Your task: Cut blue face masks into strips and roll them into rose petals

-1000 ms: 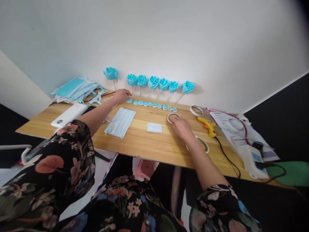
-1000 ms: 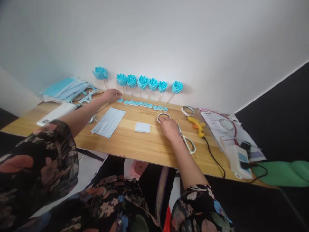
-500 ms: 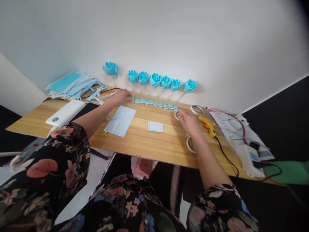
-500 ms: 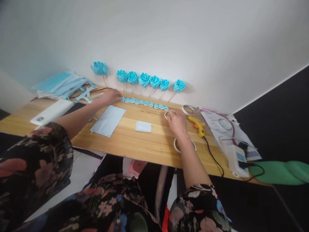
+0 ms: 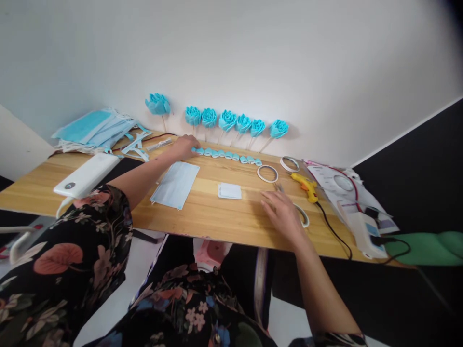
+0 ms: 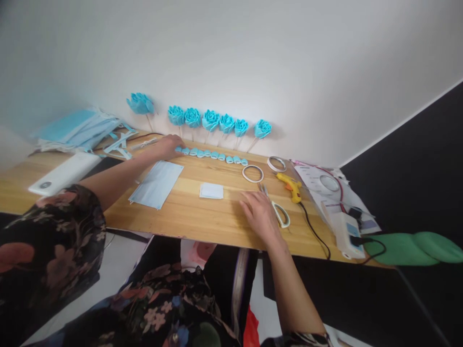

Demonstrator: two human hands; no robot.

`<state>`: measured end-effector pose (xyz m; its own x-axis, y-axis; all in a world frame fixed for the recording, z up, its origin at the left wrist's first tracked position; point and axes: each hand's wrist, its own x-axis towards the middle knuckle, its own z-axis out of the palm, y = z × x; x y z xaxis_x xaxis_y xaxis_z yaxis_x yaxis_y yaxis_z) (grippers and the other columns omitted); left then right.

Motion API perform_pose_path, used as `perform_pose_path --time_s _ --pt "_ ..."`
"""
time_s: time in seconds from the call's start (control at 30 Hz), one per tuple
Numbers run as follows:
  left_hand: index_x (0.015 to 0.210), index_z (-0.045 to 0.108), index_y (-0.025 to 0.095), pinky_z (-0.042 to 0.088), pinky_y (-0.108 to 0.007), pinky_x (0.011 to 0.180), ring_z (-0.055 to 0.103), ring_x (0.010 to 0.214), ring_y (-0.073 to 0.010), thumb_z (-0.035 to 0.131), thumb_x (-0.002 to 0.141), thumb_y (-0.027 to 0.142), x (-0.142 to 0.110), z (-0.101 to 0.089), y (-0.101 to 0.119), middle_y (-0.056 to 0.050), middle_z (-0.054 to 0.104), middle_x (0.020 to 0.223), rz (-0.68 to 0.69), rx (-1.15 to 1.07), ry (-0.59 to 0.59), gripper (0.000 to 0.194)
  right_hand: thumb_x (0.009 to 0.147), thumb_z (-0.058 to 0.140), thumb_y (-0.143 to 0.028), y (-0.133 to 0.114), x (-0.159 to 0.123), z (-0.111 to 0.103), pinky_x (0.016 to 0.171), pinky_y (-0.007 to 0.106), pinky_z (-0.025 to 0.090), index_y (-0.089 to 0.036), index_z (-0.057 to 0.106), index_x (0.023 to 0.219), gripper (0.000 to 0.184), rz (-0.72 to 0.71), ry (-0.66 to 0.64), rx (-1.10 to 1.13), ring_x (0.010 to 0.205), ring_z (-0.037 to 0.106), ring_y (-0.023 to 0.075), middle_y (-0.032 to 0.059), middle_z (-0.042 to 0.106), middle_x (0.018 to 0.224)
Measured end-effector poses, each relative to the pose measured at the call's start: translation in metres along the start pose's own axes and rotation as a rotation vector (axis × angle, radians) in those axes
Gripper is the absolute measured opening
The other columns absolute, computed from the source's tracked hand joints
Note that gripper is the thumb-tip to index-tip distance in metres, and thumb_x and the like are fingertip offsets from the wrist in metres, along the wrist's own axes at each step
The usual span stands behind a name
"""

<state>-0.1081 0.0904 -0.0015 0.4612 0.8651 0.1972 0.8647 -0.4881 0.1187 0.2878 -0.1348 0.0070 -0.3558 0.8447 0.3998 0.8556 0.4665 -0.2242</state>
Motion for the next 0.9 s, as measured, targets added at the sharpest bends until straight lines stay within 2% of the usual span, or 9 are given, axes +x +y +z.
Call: perform_pose_path --time_s 0.1,0.2,0.33,0.43,0.53,0.7,0.9 --pt "0.127 0.071 0.019 0.041 -0.035 0.109 0.059 0.123 -0.028 0.062 0.087 0.046 0.003 -0.003 0.006 -0.011 0.068 0.131 0.024 -0.027 0.024 0.049 0.102 0.048 -0.034 0.004 -0.011 -0.003 0.102 0.05 0.052 -0.02 0.07 0.124 0.035 0.04 0.009 -0.022 0.11 0.069 0.0304 0.0138 0.076 0.116" --pt "0.128 0.07 0.02 0.041 -0.037 0.109 0.058 0.123 -0.0286 0.059 0.089 0.048 0.007 -0.003 0.019 -0.011 0.067 0.132 0.056 -0.034 0.031 0.049 0.1 0.048 -0.03 0.009 -0.001 -0.006 0.101 0.049 0.052 -0.018 0.07 0.124 0.035 0.081 -0.035 -0.105 0.112 0.068 0.0315 0.0154 0.075 0.119" --pt "0.126 0.071 0.025 0.039 -0.036 0.108 0.056 0.123 -0.0285 0.062 0.088 0.044 0.015 0.003 0.038 -0.008 0.067 0.129 0.063 -0.03 0.035 0.044 0.098 0.051 -0.024 0.009 0.043 -0.004 0.104 0.046 0.048 -0.013 0.064 0.134 0.04 0.174 -0.17 -0.26 0.119 0.065 0.0329 0.0192 0.071 0.128" --pt "0.125 0.072 0.026 0.038 -0.037 0.107 0.056 0.122 -0.0292 0.063 0.088 0.041 0.02 0.008 0.046 -0.009 0.067 0.129 0.053 -0.017 0.03 0.041 0.098 0.051 -0.025 0.008 0.078 0.004 0.1 0.042 0.049 -0.011 0.061 0.137 0.042 0.282 -0.23 -0.358 0.12 0.065 0.034 0.0217 0.069 0.132" --pt "0.122 0.074 0.025 0.039 -0.038 0.106 0.057 0.12 -0.0297 0.062 0.088 0.039 0.021 0.012 0.049 -0.01 0.067 0.126 0.028 0.0 0.027 0.039 0.098 0.05 -0.024 0.008 0.1 0.016 0.094 0.04 0.049 -0.008 0.061 0.135 0.041 0.36 -0.278 -0.428 0.117 0.067 0.0336 0.0245 0.07 0.127" --pt "0.12 0.075 0.024 0.042 -0.037 0.102 0.059 0.115 -0.0288 0.061 0.089 0.038 0.017 0.013 0.045 -0.01 0.07 0.119 0.019 -0.009 0.042 0.037 0.1 0.045 -0.019 0.018 0.113 0.028 0.089 0.037 0.05 -0.008 0.064 0.13 0.037 0.448 -0.309 -0.464 0.111 0.071 0.0314 0.0257 0.074 0.119" --pt "0.12 0.075 0.021 0.042 -0.038 0.103 0.06 0.118 -0.0301 0.062 0.087 0.039 0.02 0.011 0.051 -0.011 0.069 0.125 0.046 -0.029 0.06 0.039 0.101 0.044 -0.02 0.021 0.117 0.019 0.089 0.039 0.05 -0.009 0.065 0.13 0.037 0.43 -0.309 -0.475 0.11 0.071 0.0327 0.0249 0.074 0.117"
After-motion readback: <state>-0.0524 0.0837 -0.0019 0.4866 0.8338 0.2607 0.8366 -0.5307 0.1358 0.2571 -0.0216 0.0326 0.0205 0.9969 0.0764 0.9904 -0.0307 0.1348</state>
